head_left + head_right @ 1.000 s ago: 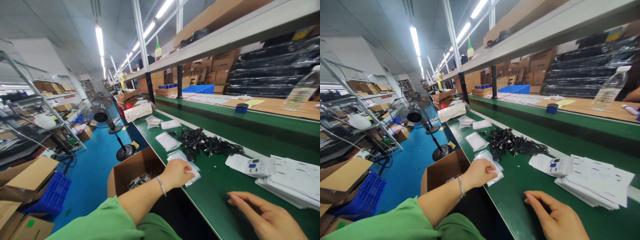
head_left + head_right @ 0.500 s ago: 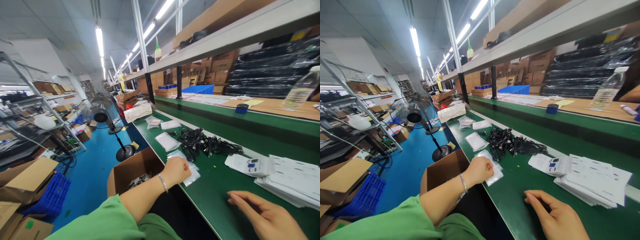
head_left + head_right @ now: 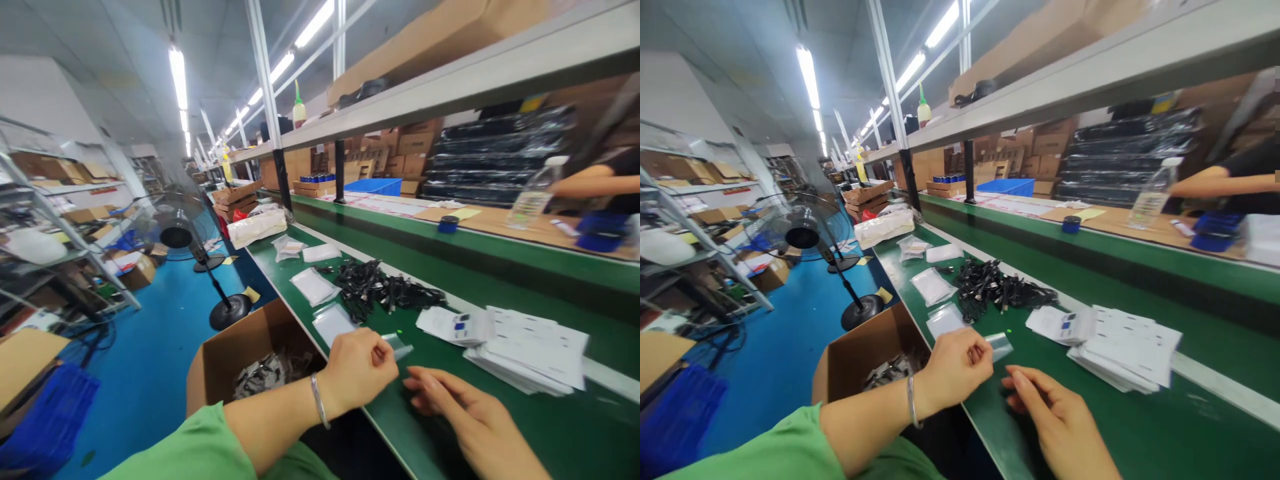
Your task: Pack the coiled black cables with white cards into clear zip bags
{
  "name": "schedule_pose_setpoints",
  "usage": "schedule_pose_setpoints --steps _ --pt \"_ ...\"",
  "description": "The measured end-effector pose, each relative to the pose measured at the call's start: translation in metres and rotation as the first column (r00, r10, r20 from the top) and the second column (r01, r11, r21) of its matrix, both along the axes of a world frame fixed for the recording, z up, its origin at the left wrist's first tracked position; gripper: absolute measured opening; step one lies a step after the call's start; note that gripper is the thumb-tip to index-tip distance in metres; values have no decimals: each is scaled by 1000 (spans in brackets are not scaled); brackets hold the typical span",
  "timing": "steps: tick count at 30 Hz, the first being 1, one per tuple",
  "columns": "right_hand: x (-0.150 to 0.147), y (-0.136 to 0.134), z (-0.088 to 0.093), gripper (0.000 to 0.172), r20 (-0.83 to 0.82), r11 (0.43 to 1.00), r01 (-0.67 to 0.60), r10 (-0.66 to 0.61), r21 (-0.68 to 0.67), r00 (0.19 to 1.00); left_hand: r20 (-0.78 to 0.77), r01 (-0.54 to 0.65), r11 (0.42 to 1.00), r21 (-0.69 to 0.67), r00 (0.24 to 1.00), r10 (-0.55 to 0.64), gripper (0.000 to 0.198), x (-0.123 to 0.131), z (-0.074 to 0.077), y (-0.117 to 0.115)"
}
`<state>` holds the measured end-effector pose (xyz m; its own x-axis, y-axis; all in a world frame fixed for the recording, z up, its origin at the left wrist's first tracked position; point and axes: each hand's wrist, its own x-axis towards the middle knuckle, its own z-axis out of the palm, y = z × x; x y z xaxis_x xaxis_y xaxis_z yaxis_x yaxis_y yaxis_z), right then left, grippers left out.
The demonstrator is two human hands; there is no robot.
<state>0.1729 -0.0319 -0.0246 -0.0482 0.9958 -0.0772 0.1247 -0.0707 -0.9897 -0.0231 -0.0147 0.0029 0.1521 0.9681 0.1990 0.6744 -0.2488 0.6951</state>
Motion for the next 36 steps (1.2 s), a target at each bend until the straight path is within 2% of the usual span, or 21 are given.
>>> schedule_pose_setpoints --steps 3,6,12,15,17,21,26,31,36 --pt "-3 -2 -2 54 -259 1000 5 -13 -31 966 63 191 977 95 978 -198 17 25 -12 -7" --pt "5 3 -7 58 -259 994 108 -104 2 960 118 271 960 75 953 -279 18 45 -14 -2" --pt "17 14 -18 60 -250 970 241 -230 16 941 90 306 952 -21 949 -303 11 72 13 22" --pt "15 15 -26 56 -231 967 256 -247 9 941 164 391 918 -58 911 -378 11 80 17 32" --pt "15 16 -30 57 -215 964 264 -257 7 942 239 452 891 -52 872 -428 11 83 12 36" --pt "19 18 -36 65 -195 965 262 -258 -6 946 357 497 866 -47 818 -450 20 80 -2 40" --pt "23 20 -30 75 -245 976 217 -205 23 948 406 575 817 -47 758 -511 26 72 -5 40" --pt "25 15 -14 71 -275 968 241 -213 71 938 323 534 842 -78 812 -486 26 71 -7 40" --pt "21 8 0 59 -325 957 268 -219 114 920 356 507 861 -34 811 -464 36 68 -13 46"
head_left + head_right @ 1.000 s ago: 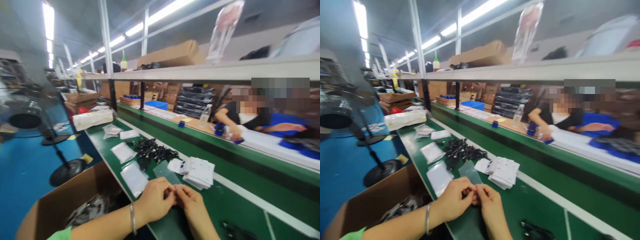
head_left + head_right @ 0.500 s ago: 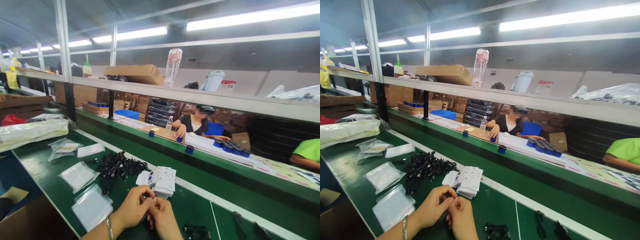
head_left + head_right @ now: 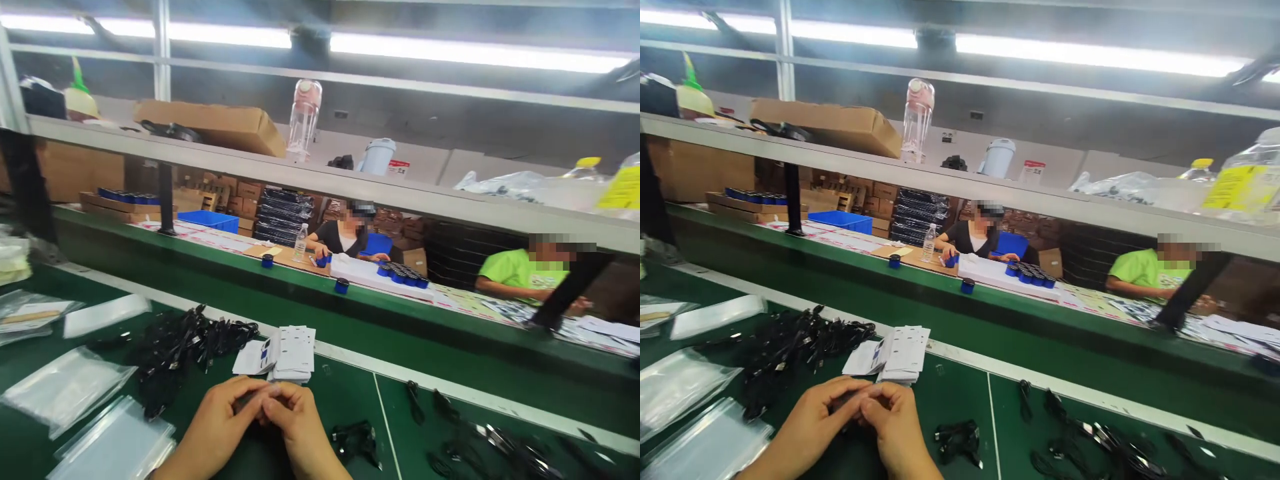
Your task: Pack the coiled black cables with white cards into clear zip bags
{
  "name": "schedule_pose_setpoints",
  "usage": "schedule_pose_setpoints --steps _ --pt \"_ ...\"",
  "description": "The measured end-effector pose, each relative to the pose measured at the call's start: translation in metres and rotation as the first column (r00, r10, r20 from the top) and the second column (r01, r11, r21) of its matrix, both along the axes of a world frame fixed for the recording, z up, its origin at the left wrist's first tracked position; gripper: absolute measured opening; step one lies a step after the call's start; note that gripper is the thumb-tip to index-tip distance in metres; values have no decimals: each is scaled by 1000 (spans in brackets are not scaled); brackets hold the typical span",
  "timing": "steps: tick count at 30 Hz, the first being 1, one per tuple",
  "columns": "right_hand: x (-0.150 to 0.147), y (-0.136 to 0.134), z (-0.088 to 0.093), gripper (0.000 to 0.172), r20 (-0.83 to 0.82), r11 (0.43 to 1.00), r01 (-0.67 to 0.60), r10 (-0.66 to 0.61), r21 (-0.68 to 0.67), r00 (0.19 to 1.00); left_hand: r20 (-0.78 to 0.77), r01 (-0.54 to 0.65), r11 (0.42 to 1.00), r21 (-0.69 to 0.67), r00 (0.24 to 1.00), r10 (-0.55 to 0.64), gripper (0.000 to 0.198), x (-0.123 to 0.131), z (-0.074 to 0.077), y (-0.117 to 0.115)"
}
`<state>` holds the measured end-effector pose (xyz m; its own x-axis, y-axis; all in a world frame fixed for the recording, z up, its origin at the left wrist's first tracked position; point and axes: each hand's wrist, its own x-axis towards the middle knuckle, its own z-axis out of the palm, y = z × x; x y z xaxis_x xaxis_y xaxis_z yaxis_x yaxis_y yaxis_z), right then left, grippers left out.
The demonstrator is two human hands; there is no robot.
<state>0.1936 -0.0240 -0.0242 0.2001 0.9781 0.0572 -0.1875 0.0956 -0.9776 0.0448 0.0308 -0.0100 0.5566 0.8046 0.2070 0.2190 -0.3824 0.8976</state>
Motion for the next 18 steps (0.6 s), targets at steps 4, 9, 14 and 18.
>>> schedule_pose_setpoints --steps 4,9,14,18 --pt "-3 1 0 52 -7 998 55 -55 2 998 21 -8 996 84 1000 6 41 -2 -4 2" --pt "1 3 -5 56 -30 991 130 -130 -14 991 38 -131 975 181 991 126 34 0 -11 -3" --pt "1 1 -1 53 -84 989 149 -146 24 986 72 -85 968 237 995 70 32 -1 -20 0" --pt "-5 3 -2 44 -115 988 155 -153 13 982 88 -131 965 228 990 114 35 -4 -18 6"
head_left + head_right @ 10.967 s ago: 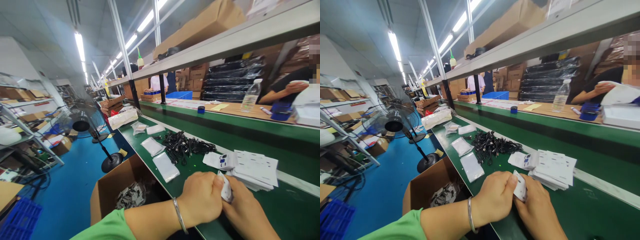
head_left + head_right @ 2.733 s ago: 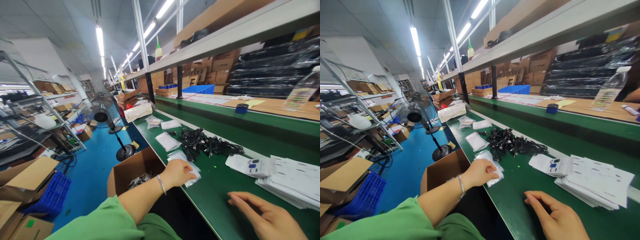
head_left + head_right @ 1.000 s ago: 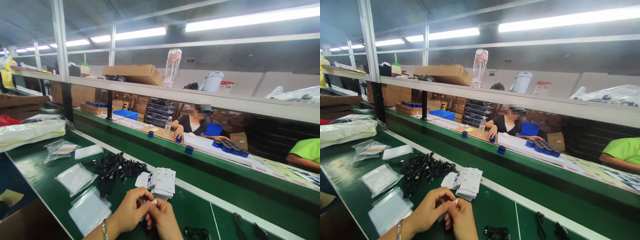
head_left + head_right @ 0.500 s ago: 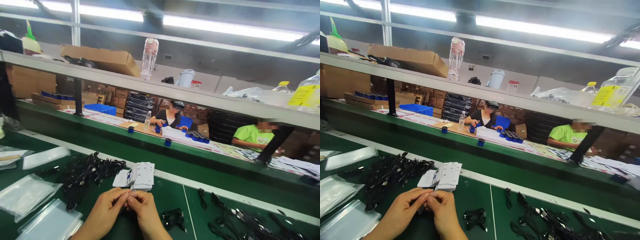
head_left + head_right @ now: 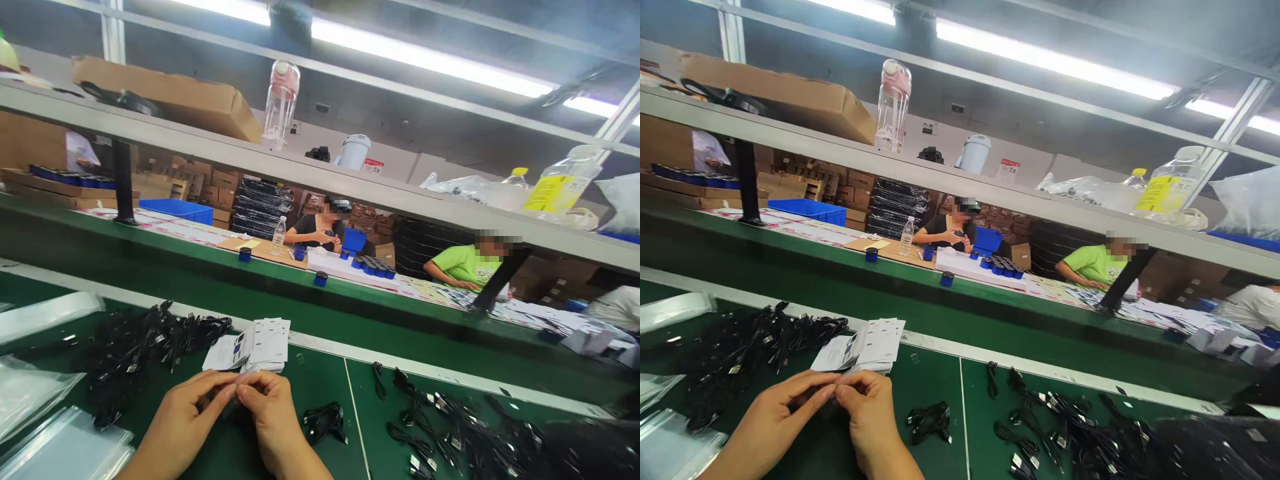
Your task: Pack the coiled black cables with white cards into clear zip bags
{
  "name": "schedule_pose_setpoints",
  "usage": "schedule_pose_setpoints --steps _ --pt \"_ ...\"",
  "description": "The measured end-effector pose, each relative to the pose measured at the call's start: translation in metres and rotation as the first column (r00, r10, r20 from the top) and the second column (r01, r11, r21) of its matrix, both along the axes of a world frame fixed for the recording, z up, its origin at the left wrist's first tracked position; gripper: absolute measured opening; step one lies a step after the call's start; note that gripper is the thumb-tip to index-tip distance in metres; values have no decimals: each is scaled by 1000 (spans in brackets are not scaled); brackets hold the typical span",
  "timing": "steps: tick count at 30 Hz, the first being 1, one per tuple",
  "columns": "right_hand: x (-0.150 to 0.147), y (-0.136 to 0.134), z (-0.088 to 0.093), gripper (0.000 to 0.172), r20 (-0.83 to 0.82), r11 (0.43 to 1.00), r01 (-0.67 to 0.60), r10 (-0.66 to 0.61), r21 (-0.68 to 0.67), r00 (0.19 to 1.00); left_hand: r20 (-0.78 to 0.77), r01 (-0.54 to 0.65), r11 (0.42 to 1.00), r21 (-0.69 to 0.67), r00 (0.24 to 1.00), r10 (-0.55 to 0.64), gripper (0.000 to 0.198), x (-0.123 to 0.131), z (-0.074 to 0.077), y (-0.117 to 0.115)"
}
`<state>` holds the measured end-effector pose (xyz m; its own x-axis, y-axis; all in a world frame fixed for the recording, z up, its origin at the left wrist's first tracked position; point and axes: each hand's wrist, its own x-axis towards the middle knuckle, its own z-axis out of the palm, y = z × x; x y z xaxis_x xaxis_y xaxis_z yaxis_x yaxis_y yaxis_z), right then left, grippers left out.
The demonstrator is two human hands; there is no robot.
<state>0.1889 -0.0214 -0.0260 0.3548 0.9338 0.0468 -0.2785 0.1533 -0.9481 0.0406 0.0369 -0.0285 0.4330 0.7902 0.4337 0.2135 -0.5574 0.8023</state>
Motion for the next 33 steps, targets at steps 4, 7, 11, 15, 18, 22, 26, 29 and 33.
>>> schedule_pose_setpoints --steps 4,7,11,15,18,22,26,29,33 --pt "-2 3 -6 45 -15 998 -10 9 -59 1000 14 4 1000 -13 1000 -4 36 -1 2 2" --pt "-2 4 -8 45 -3 997 -19 19 -79 1000 39 -11 998 -66 999 14 38 -1 -1 2" --pt "-2 3 -5 43 11 997 -23 24 -75 1000 5 -25 996 -86 1000 26 41 -1 -2 1" --pt "-3 3 -5 39 53 997 -12 17 -76 998 -2 7 999 -49 1000 -7 39 -2 3 -2" --pt "-2 4 -9 42 104 997 -5 13 -81 995 -17 58 998 -29 998 -59 37 -3 5 -3" --pt "-1 5 -14 46 178 992 -34 55 -118 983 -57 91 994 -59 994 -95 38 -5 7 -4" --pt "1 5 -15 49 236 987 -64 98 -147 967 -32 82 966 -244 995 -93 40 -6 14 -7" --pt "2 4 -14 50 274 986 -77 117 -151 955 -31 126 914 -386 988 -150 42 -7 15 -3" --pt "0 2 -10 47 324 989 -59 100 -136 941 -104 182 862 -473 960 -260 42 -8 17 3"
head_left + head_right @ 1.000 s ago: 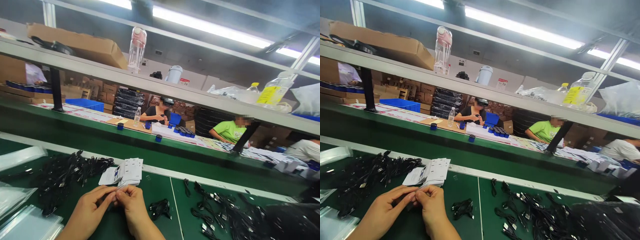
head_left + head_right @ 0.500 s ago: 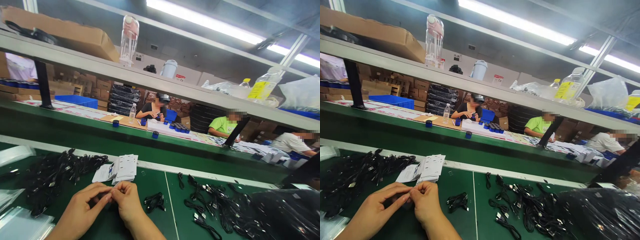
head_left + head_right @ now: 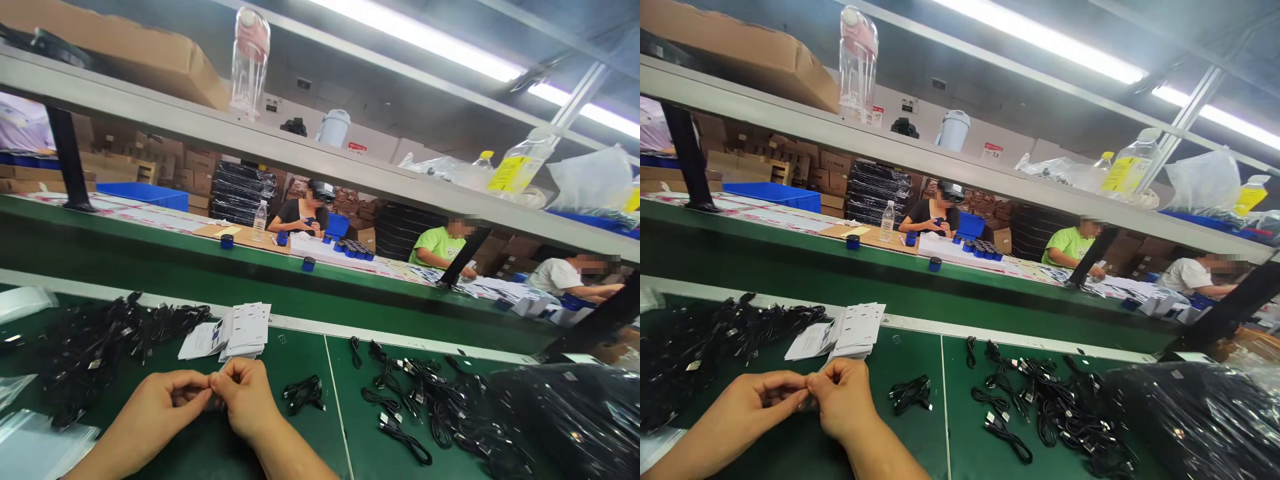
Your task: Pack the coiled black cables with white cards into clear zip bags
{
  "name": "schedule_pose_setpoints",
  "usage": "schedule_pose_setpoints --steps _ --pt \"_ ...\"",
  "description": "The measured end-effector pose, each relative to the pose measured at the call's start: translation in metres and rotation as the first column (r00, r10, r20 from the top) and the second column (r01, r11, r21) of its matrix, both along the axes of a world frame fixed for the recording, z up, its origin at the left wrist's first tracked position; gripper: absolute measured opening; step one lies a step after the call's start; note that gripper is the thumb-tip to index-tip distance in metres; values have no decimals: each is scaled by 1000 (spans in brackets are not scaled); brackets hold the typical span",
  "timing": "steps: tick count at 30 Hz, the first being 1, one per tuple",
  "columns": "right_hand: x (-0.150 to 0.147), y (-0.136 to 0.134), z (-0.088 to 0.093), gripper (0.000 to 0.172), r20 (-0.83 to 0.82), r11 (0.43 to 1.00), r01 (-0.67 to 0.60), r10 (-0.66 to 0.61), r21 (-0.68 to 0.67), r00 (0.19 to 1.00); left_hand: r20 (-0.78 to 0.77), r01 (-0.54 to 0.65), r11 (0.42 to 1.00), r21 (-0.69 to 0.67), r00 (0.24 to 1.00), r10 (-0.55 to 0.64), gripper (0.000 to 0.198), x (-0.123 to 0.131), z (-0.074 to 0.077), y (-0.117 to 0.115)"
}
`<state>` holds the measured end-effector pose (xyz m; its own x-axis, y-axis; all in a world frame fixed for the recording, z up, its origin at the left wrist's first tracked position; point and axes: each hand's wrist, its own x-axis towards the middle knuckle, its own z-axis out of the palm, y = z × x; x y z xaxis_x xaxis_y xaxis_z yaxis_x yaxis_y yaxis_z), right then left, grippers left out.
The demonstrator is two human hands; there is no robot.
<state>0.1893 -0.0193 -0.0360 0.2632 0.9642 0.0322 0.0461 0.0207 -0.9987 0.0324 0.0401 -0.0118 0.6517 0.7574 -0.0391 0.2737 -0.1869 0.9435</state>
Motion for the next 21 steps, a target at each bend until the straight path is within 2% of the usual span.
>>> schedule_pose_setpoints --steps 6,13,15,19,21 --pt "-3 -7 7 36 143 998 56 -58 20 988 -40 53 994 96 998 -49 43 0 2 -3" --pt "-5 -11 12 32 224 998 63 -68 27 972 -25 -13 983 182 1000 17 40 -1 -6 0" --pt "-7 -12 13 32 230 998 59 -64 31 971 -27 -69 972 226 997 77 38 -1 -6 -1" --pt "-13 -13 14 31 235 998 49 -54 26 971 40 -317 909 270 947 319 33 0 -5 -6" --pt "-15 -13 15 30 243 997 68 -72 26 967 84 -365 896 254 931 356 33 2 -6 -8"
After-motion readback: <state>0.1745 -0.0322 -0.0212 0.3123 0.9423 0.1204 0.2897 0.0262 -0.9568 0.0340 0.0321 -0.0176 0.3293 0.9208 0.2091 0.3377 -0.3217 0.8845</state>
